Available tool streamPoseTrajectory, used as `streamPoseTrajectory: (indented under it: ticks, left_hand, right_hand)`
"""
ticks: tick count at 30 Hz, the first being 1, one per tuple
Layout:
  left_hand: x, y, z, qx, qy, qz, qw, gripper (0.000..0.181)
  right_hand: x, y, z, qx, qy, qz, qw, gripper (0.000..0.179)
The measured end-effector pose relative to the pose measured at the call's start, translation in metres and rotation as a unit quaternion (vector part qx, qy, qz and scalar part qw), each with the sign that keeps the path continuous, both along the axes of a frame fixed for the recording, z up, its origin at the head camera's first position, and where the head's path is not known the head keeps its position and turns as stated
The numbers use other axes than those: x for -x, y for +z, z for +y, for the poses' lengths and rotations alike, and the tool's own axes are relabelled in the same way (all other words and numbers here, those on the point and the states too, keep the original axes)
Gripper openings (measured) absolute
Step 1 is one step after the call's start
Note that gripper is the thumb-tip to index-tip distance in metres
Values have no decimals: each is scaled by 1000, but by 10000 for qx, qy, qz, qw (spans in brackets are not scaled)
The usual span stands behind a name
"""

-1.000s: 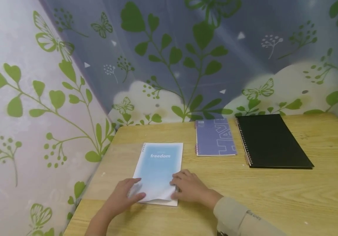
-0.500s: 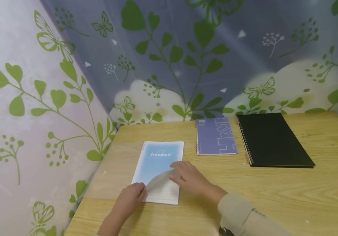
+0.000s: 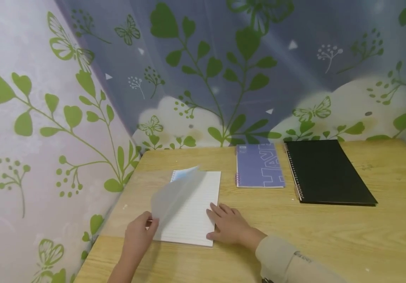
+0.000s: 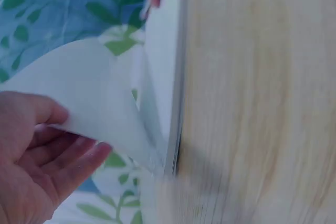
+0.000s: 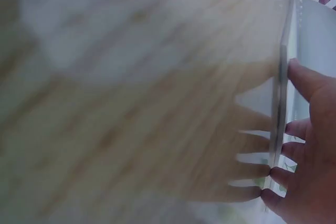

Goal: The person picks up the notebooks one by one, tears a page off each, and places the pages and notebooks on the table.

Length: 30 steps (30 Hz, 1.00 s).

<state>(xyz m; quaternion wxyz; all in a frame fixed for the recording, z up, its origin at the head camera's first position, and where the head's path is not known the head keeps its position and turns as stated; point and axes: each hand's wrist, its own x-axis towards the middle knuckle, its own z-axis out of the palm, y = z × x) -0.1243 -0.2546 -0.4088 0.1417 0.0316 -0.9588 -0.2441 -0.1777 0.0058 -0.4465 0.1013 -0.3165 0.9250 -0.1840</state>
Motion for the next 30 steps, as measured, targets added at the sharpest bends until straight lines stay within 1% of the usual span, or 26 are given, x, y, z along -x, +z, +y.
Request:
streamPoseTrajectory:
  ticks: [2, 4, 5, 7, 9, 10, 11, 13, 17, 21, 24, 28, 30]
  left_hand:
    - [-2, 3, -9, -447, 445, 99, 9980, 13]
    - [-2, 1, -20, -948, 898, 131, 9913, 16]
    - [-2, -1, -27, -1235, 1095, 144, 9862, 17]
    - [-1, -9, -42, -1744, 1478, 37, 9735, 21]
    - [-1, -16, -56, -1930, 1820, -148, 9641, 26]
    - [0, -20, -63, -1956, 1936, -217, 9611, 27]
    - [0, -23, -68, -1908, 2027, -308, 9600, 29]
    - [-1, -28, -78, -1662, 2105, -470, 9622, 32]
    - [-1, -37, -89, -1292, 2075, -688, 9672, 35]
    - [-1, -44, -95, -1172, 2102, -1009, 9653, 35]
    - [-2, -47, -98, -940, 2092, -1369, 9637, 39]
    - [-4, -48, -100, -388, 2023, -1821, 9615, 46]
    - [-5, -47, -100, -126, 1965, -1946, 9609, 47]
  right_hand:
    - [-1, 0, -2, -92, -58, 88, 9999, 72]
    - [-1, 0, -4, -161, -119, 123, 9997, 73]
    - [-1, 0, -4, -185, -131, 119, 9997, 73]
    - [0, 0, -5, -265, -125, 171, 9994, 73]
    - [0, 1, -5, -334, -112, 203, 9992, 73]
    - [0, 2, -5, -364, -98, 226, 9990, 73]
    - [0, 3, -5, -380, -81, 234, 9990, 73]
    - [1, 4, -5, -443, -56, 252, 9987, 74]
    - [1, 6, -6, -469, -50, 166, 9988, 73]
    - [0, 8, -6, -465, -69, 148, 9988, 73]
    - [-1, 8, -5, -472, -61, 186, 9987, 73]
    - [0, 6, -5, -490, -37, 253, 9985, 73]
    - [0, 4, -5, -501, -28, 280, 9984, 74]
